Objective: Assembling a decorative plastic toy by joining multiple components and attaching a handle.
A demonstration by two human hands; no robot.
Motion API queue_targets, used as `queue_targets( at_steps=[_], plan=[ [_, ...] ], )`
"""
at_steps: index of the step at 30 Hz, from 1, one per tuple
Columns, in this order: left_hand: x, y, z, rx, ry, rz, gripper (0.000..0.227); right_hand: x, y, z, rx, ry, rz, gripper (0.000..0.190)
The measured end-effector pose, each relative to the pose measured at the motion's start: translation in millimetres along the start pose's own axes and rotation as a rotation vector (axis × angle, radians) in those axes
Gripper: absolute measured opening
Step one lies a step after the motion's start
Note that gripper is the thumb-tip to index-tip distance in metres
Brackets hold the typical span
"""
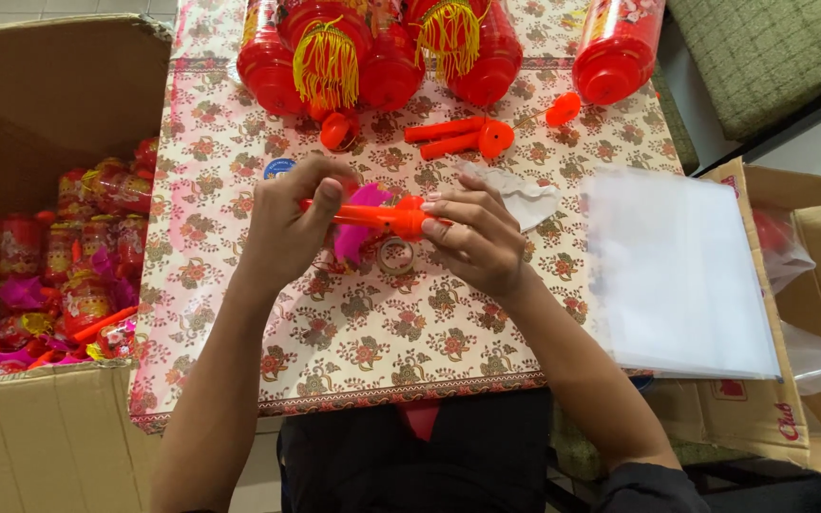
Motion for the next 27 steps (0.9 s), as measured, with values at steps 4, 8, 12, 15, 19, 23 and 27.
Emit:
queue_targets(
  at_steps=[4,8,12,15,19,23,27],
  plan=[
    [2,12,1,-0.007,-0.088,-0.173,0.047,3,-7,-15,-0.038,0.036,0.008,0.003],
    [2,17,1,-0.022,-0.097,-0.094,0.032,3,-3,-9,-0.01,0.032,0.021,0.006],
    [5,8,1,0.107,-0.116,-0.017,0.019,1,14,20,0.17,0.022,-0.048,0.02],
    [7,-1,5,0.15,-0.195,-0.012,0.02,1,13,15,0.378,-0.029,-0.092,0.023],
    [9,11,2,0.327,-0.214,-0.077,0.025,-3,14,14,0.468,-0.06,-0.021,0.024],
    [2,15,1,0.16,-0.21,-0.151,0.047,-1,10,13,0.245,-0.066,-0.101,0.023],
    [2,22,1,0.211,-0.254,-0.237,0.036,5,-7,-14,0.125,-0.016,-0.041,0.013]
  ],
)
Point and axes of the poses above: each hand's wrist, its own z-axis away from the middle knuckle, its own x-axis out of the palm, y = z × x, the point moved 1 cm from there along -z, towards the middle knuckle, and after that the axes turned 14 degrees about y, right-handed, at the moved point
